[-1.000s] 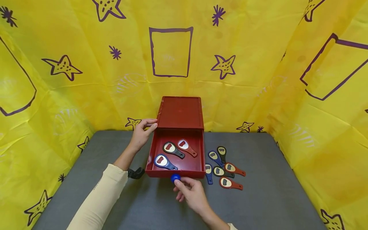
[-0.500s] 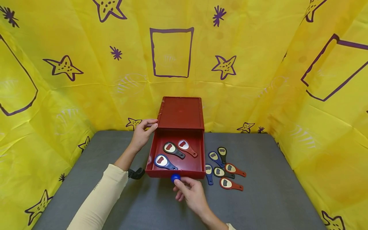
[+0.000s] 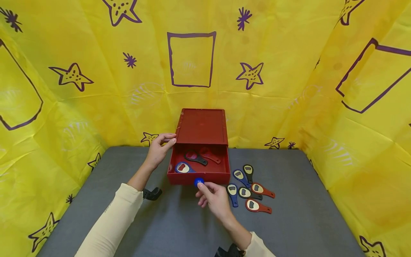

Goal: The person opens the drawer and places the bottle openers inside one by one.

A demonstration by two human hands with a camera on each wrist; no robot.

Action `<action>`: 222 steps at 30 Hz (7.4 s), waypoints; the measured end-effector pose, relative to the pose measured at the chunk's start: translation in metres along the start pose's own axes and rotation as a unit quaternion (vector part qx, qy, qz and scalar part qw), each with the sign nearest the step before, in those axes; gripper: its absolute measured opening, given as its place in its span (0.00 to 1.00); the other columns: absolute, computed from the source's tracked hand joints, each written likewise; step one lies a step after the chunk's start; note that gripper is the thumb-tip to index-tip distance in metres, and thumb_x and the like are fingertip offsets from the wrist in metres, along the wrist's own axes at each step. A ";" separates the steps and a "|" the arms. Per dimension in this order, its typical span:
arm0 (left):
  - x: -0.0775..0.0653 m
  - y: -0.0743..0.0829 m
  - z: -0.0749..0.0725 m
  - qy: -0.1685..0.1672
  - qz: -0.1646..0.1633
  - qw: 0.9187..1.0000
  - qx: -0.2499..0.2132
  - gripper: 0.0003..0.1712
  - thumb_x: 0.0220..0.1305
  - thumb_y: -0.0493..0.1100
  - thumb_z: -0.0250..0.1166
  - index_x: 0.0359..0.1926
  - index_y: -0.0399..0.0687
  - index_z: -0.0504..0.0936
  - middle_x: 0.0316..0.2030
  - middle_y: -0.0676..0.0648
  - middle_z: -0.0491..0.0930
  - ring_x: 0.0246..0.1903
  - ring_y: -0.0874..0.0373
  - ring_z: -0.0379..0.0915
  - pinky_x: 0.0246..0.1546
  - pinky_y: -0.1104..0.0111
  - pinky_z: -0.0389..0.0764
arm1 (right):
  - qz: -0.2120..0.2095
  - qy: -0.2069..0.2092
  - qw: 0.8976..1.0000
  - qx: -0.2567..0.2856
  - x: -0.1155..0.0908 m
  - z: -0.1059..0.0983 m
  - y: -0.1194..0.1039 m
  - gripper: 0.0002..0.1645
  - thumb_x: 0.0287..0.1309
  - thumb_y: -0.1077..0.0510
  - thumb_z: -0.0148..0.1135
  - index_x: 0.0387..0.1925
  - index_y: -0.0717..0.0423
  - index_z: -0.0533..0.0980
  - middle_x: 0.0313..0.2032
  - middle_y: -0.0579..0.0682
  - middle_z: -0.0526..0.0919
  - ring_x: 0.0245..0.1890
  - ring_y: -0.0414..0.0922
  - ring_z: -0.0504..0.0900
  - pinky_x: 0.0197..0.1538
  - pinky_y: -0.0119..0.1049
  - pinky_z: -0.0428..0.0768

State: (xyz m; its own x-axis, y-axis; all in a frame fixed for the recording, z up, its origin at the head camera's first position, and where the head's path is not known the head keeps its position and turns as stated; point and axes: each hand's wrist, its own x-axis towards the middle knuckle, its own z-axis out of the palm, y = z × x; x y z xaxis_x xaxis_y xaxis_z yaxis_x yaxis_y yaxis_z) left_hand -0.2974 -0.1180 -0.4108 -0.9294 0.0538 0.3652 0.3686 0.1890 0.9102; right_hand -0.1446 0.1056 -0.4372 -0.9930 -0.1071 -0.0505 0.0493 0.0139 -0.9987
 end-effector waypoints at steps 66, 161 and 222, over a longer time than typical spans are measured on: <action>-0.004 0.015 -0.006 -0.026 -0.041 0.999 0.018 0.21 0.61 0.40 0.68 0.54 0.35 0.81 0.55 0.35 0.76 0.51 0.43 0.74 0.55 0.58 0.76 | -0.041 0.025 0.995 -0.090 0.094 -0.011 0.002 0.24 0.67 0.49 0.59 0.37 0.70 0.82 0.24 0.61 0.81 0.17 0.43 0.77 0.25 0.32 0.80; -0.006 -0.001 0.002 0.001 0.006 1.000 -0.002 0.19 0.61 0.39 0.69 0.51 0.35 0.82 0.53 0.36 0.77 0.41 0.67 0.72 0.45 0.82 0.73 | 0.200 -0.137 0.966 0.084 -0.026 -0.020 0.059 0.31 0.63 0.43 0.61 0.48 0.69 0.79 0.28 0.46 0.87 0.23 0.37 0.84 0.31 0.27 0.81; -0.007 -0.001 0.002 0.006 0.015 1.000 0.000 0.17 0.60 0.37 0.68 0.50 0.34 0.83 0.52 0.37 0.77 0.43 0.60 0.74 0.45 0.80 0.74 | -0.057 -0.038 0.837 -0.542 0.023 -0.236 0.076 0.08 0.43 0.62 0.72 0.27 0.62 0.81 0.26 0.48 0.80 0.26 0.43 0.77 0.32 0.39 0.76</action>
State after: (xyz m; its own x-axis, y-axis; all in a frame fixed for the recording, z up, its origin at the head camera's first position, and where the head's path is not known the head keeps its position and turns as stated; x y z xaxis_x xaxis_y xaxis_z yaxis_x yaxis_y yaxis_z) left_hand -0.2914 -0.1161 -0.4145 -0.9177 0.0483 0.3943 0.3961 0.1884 0.8987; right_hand -0.1889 0.3392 -0.5128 -0.9727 -0.2321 0.0038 -0.2138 0.8893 -0.4042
